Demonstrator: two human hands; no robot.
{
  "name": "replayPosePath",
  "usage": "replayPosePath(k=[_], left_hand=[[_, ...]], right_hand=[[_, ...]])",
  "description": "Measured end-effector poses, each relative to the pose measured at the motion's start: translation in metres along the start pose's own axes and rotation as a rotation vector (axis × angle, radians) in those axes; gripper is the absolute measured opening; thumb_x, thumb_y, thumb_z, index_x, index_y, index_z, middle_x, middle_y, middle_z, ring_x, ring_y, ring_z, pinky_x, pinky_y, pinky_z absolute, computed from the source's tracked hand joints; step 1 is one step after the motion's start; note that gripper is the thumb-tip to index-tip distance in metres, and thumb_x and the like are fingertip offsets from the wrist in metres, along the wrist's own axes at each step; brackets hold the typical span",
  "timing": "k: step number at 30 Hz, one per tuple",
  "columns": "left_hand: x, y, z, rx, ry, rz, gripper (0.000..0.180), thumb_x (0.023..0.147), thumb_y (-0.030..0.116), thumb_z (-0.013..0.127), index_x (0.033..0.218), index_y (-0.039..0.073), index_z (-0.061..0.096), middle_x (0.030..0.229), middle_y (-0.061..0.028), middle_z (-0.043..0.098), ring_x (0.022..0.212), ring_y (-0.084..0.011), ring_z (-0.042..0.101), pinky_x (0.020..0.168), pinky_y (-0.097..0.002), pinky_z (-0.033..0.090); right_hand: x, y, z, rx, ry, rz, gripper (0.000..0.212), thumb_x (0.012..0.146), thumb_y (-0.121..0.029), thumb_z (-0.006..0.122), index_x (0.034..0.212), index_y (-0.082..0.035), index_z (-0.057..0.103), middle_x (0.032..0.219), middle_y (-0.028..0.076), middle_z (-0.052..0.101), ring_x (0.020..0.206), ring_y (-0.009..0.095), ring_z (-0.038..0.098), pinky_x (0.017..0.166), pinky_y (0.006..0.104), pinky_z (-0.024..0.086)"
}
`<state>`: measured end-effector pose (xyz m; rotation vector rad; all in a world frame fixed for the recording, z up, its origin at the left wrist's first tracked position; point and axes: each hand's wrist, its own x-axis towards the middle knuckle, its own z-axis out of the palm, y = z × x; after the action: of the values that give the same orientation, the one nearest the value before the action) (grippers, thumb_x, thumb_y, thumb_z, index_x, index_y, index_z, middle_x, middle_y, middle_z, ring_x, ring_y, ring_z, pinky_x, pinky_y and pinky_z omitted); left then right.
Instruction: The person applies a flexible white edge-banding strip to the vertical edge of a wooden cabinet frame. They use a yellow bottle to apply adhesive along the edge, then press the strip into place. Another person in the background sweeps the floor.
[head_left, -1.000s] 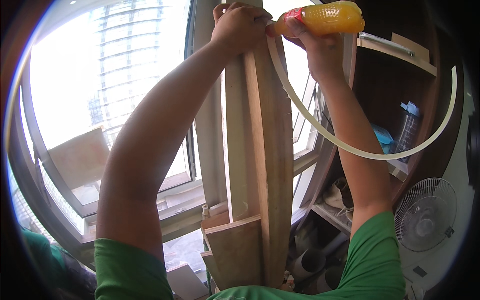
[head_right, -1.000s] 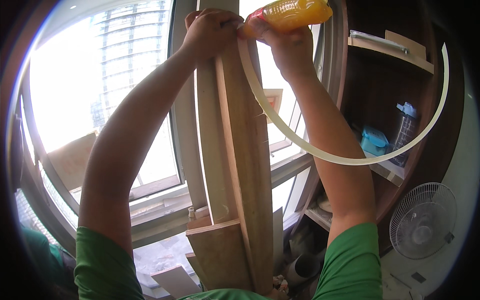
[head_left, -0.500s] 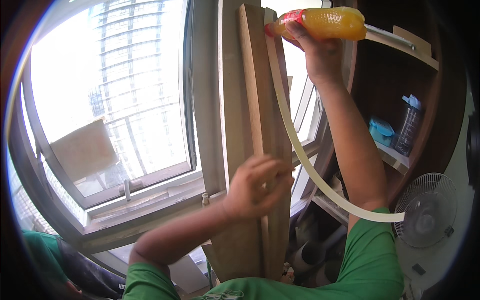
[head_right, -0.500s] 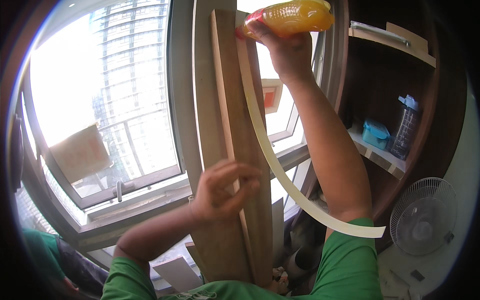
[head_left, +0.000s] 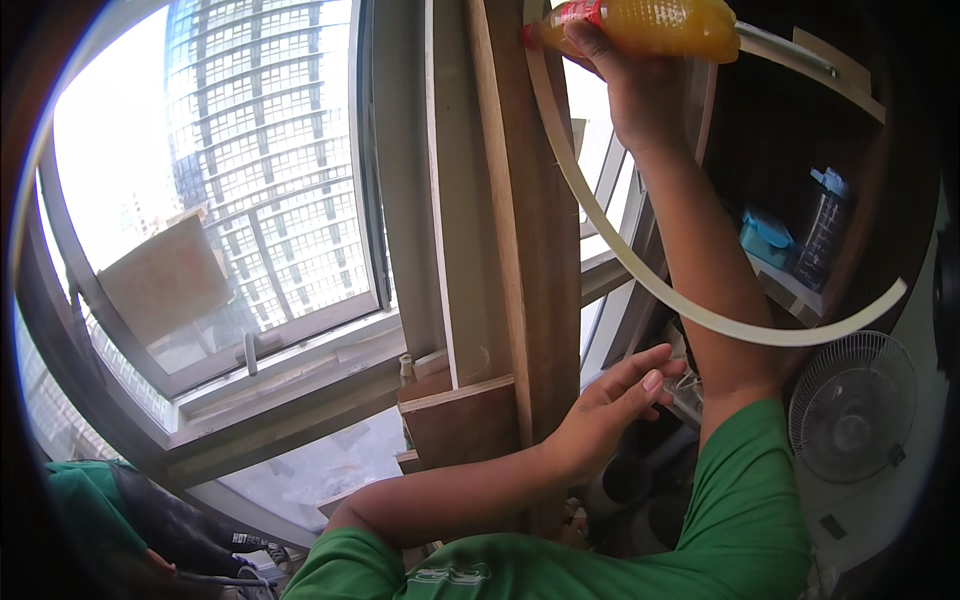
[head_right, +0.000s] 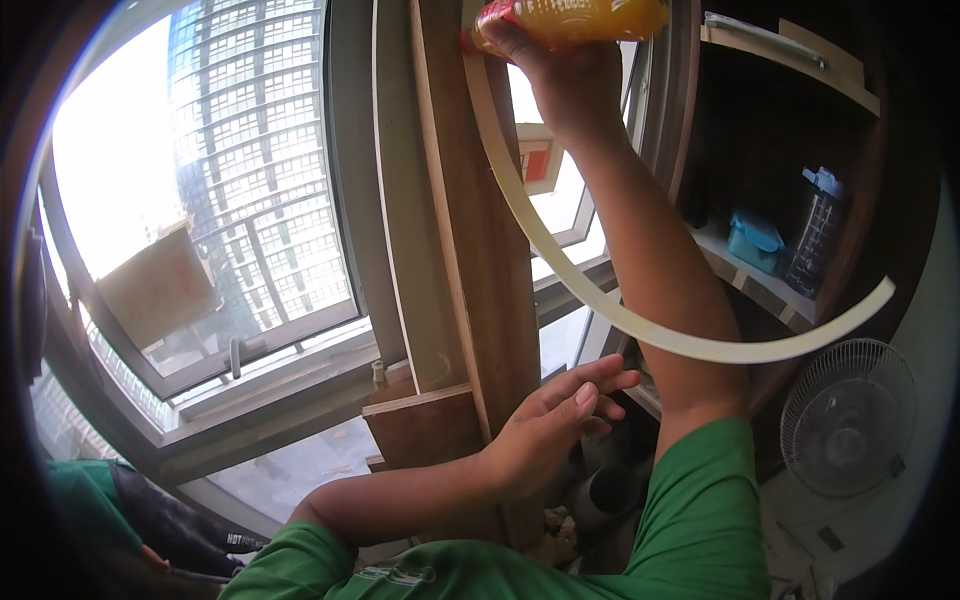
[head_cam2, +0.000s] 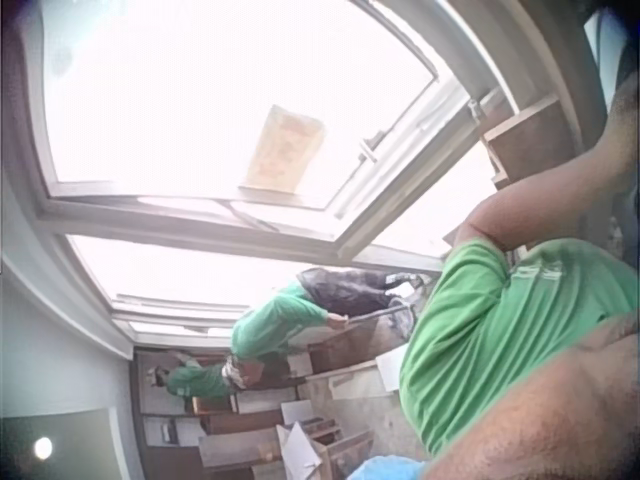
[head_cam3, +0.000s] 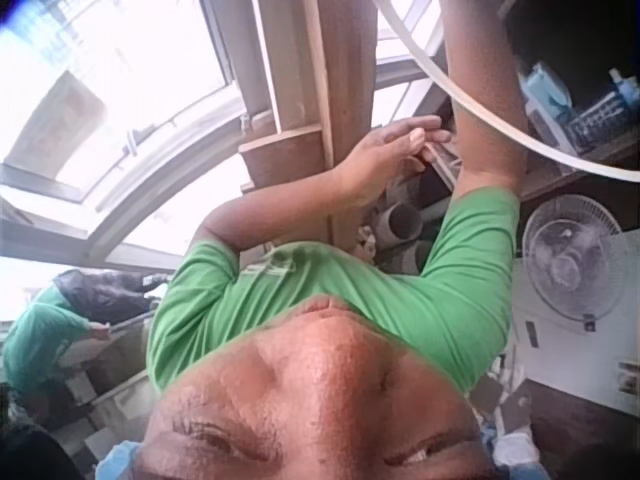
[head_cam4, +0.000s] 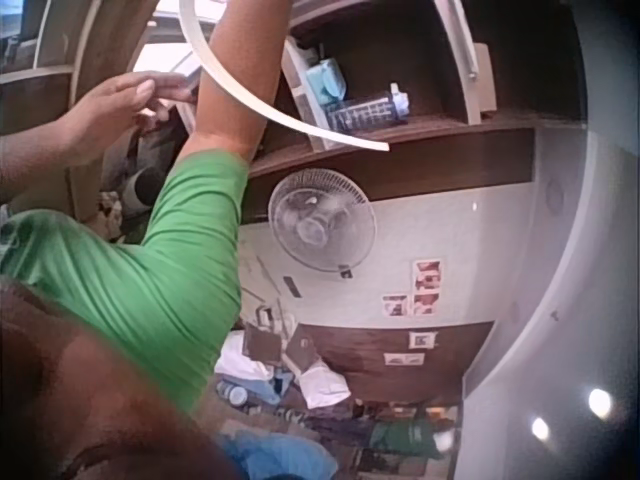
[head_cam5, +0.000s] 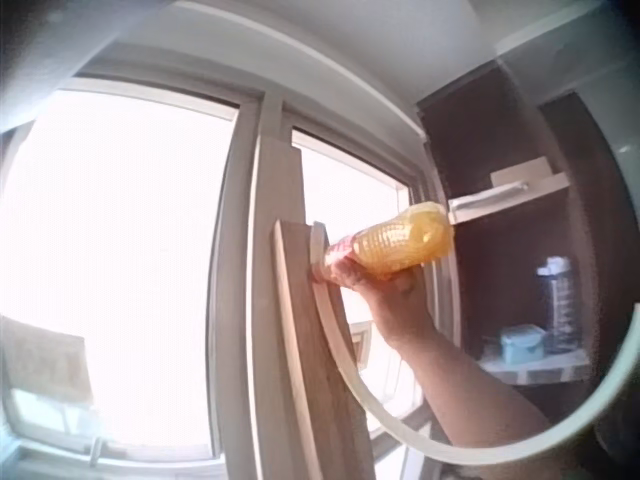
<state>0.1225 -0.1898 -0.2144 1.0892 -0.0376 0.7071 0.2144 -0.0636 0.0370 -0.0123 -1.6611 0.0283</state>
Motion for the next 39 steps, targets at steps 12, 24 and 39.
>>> replayPosePath(k=[12,24,39], left_hand=[[0.0,-0.003,0.003,-0.195,0.087,0.063,0.05,0.101,0.036,0.056,0.139,0.004,0.046,0.13,-0.0033,0.059,0.105,-0.0099,0.052,0.093,-0.0309,0.041],[0.001,0.01,0.018,-0.218,0.153,0.046,0.055,0.101,0.04,0.055,0.14,0.003,0.042,0.135,-0.0052,0.056,0.106,-0.0107,0.05,0.094,-0.0325,0.04],[0.0,0.015,0.017,-0.294,0.035,0.134,0.057,0.099,0.041,0.057,0.14,0.005,0.041,0.136,-0.0071,0.055,0.106,-0.0139,0.05,0.095,-0.0343,0.04]], right_hand=[[-0.062,-0.023,-0.009,-0.401,0.14,0.223,0.062,0.077,-0.042,0.085,0.117,-0.002,0.061,0.107,0.011,0.068,0.097,0.02,0.069,0.089,0.0314,0.055],[-0.063,-0.018,-0.012,-0.41,0.144,0.179,0.057,0.08,-0.039,0.084,0.117,-0.004,0.06,0.101,0.009,0.068,0.094,0.019,0.069,0.087,0.0313,0.057],[0.026,0.004,-0.008,-0.381,0.092,0.034,0.058,0.081,-0.042,0.082,0.114,0.0,0.06,0.105,0.011,0.067,0.096,0.019,0.068,0.088,0.031,0.057]])
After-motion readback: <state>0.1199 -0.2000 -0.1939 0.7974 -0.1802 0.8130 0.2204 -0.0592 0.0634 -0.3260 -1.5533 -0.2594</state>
